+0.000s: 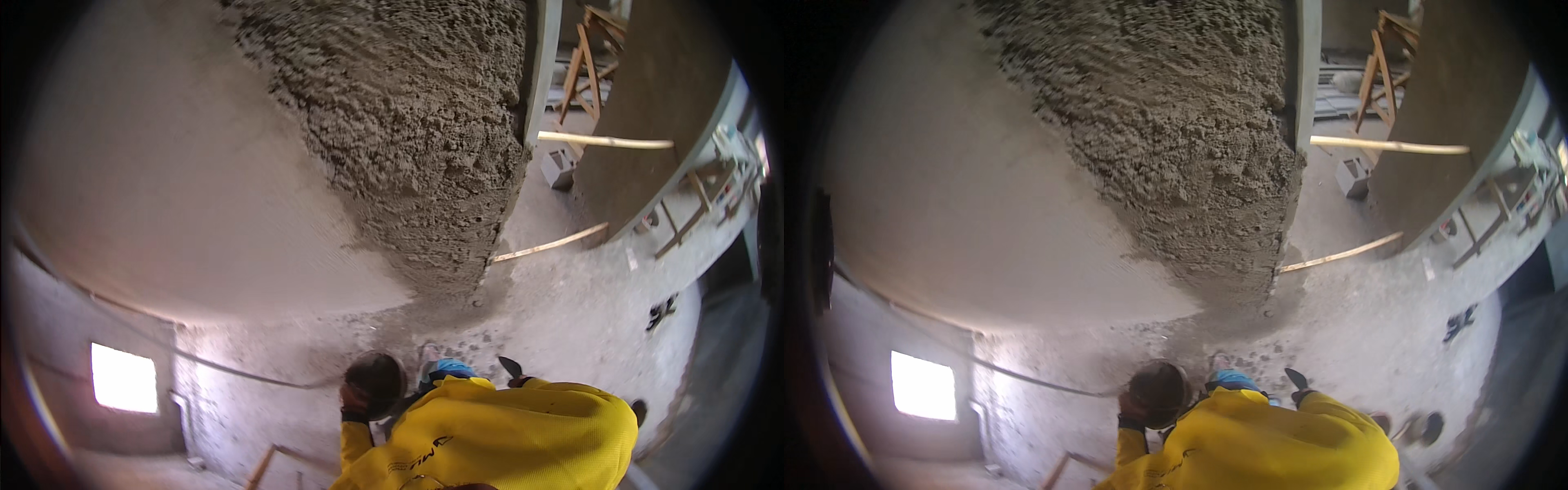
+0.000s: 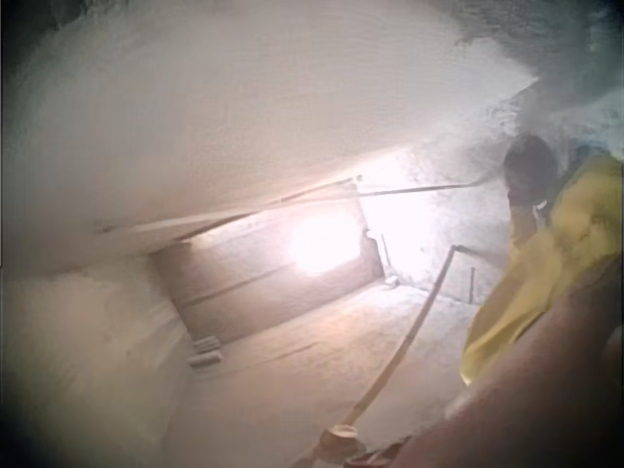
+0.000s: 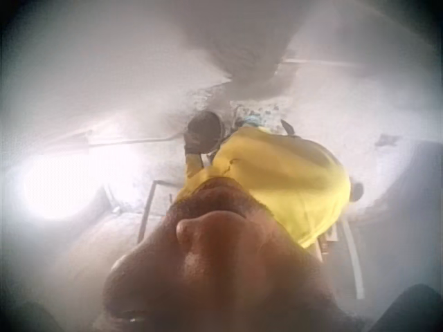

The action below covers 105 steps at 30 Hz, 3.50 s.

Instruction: The person mixes cement in a bucket while sitting on the floor, then stands and applies the cement to a wall using a trowel. The person repeatedly scoops cement from the bucket and spreads it onto the wall surface.

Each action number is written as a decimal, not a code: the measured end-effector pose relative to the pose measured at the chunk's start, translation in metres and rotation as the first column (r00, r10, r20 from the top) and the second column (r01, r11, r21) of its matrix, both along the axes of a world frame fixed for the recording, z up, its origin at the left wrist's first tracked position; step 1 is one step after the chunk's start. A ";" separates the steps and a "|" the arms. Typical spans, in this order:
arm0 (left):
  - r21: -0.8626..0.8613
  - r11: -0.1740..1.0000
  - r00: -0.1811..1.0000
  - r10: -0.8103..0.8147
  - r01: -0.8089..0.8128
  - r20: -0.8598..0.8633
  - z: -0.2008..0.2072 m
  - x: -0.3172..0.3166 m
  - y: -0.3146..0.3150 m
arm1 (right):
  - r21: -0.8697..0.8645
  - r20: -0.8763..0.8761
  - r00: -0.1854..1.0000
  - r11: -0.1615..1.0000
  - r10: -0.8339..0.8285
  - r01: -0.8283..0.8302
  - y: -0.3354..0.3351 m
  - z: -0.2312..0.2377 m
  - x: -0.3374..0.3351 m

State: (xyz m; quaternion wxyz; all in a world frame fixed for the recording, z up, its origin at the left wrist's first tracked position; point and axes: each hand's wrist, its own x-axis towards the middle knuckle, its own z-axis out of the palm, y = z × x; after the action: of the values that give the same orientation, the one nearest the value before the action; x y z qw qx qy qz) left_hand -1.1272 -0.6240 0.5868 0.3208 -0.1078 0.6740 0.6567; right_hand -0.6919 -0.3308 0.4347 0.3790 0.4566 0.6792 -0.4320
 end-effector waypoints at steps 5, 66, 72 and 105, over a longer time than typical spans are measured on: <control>0.144 0.970 0.926 0.133 -0.194 0.354 0.011 -0.082 0.015 | 0.146 -0.041 0.989 0.978 -0.145 0.150 -0.016 -0.023 -0.098; -0.133 0.769 0.765 -0.571 0.625 0.298 0.000 -0.154 0.031 | 0.837 -0.221 0.955 0.540 0.197 0.082 -0.151 0.150 -0.315; -0.175 0.709 0.728 -0.643 0.684 0.239 -0.007 -0.144 0.035 | 0.646 -0.336 0.940 0.712 -0.060 0.276 -0.164 0.139 -0.337; -0.124 0.889 0.804 -0.331 0.442 0.493 -0.030 -0.103 0.071 | 0.450 -0.505 0.863 0.854 0.002 0.262 -0.066 0.076 -0.339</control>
State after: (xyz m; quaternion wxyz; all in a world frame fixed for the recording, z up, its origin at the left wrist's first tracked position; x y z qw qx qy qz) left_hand -1.2300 -0.5530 0.5563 0.5837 -0.1561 0.6584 0.4489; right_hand -1.0313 -0.3968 0.5106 0.0312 0.4618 0.8075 -0.3657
